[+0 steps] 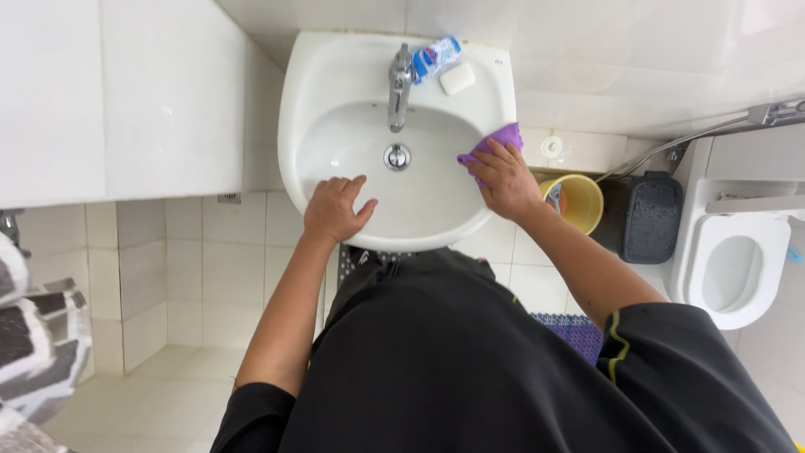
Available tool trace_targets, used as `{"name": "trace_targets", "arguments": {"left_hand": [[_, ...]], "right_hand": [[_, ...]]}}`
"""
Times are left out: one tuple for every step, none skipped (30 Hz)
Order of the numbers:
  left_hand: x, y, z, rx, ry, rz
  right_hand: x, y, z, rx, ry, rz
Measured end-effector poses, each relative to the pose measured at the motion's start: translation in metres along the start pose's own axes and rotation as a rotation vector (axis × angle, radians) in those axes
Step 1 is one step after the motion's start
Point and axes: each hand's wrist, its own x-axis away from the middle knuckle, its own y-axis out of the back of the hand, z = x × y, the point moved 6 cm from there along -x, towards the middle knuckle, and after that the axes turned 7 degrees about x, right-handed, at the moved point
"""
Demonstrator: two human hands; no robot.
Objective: The person washes their hands at a sink, then uses a purple cloth to wipe the sink basin and faucet. They rinse the cloth under running water and continue wiping the sink surfaces.
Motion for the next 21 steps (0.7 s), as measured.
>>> {"name": "trace_targets", "arguments": {"left_hand": [[-0.004,0.002,0.001,0.000,-0.011,0.001],[-0.007,0.003,0.002,0.007,-0.026,-0.005],[0.000,0.000,0.001,0.021,-0.036,0.007],[0.005,-0.004,0.000,0.028,-0.043,0.026],[0.005,-0.003,0.001,0.024,-0.046,0.028],[0.005,-0.001,0.001,0.019,-0.049,0.029],[0.003,0.000,0.000,0.026,-0.070,0.041],[0.002,0.001,0.001,0.021,-0.055,0.058],[0.002,0.000,0.000,0.022,-0.036,0.076],[0.005,-0.002,0.000,0.032,-0.054,0.089],[0.007,-0.002,0.002,0.041,-0.058,0.062],[0.009,-0.002,0.004,0.050,-0.061,0.035],[0.008,-0.001,0.004,0.056,-0.074,0.041],[0.006,0.001,0.004,0.066,-0.084,0.015],[0.008,0.003,0.004,0.077,-0.088,-0.008],[0.010,-0.001,0.005,0.083,-0.094,0.003],[0.012,-0.002,0.007,0.099,-0.093,-0.012],[0.013,-0.003,0.007,0.115,-0.091,-0.028],[0.015,-0.004,0.008,0.110,-0.093,-0.027],[0.016,-0.002,0.008,0.120,-0.099,-0.058],[0.014,0.001,0.008,0.128,-0.108,-0.093]], "right_hand": [[-0.019,0.004,-0.004,0.005,-0.009,-0.005],[-0.038,0.002,-0.009,0.066,-0.001,0.076],[-0.045,-0.006,-0.008,0.117,-0.002,0.171],[-0.042,-0.013,-0.006,0.110,-0.019,0.182],[-0.044,-0.013,-0.006,0.092,-0.051,0.122],[-0.047,-0.013,-0.006,0.075,-0.082,0.062],[-0.035,-0.017,0.000,0.081,-0.106,0.062],[-0.023,-0.018,0.005,0.081,-0.165,-0.001],[-0.009,-0.018,0.010,0.084,-0.222,-0.060],[0.006,-0.020,0.024,0.092,-0.245,-0.055],[0.020,-0.025,0.037,0.082,-0.317,-0.011],[0.032,-0.031,0.049,0.071,-0.388,0.031],[0.035,-0.032,0.070,0.076,-0.403,0.032],[0.038,-0.038,0.090,0.101,-0.410,0.095],[0.043,-0.046,0.112,0.120,-0.414,0.164],[0.031,-0.042,0.133,0.119,-0.426,0.171],[0.019,-0.046,0.155,0.072,-0.424,0.291],[0.008,-0.047,0.176,0.023,-0.421,0.410],[-0.001,-0.049,0.188,0.020,-0.421,0.406],[-0.007,-0.054,0.200,-0.051,-0.424,0.489],[-0.016,-0.058,0.210,-0.120,-0.425,0.565]]}}
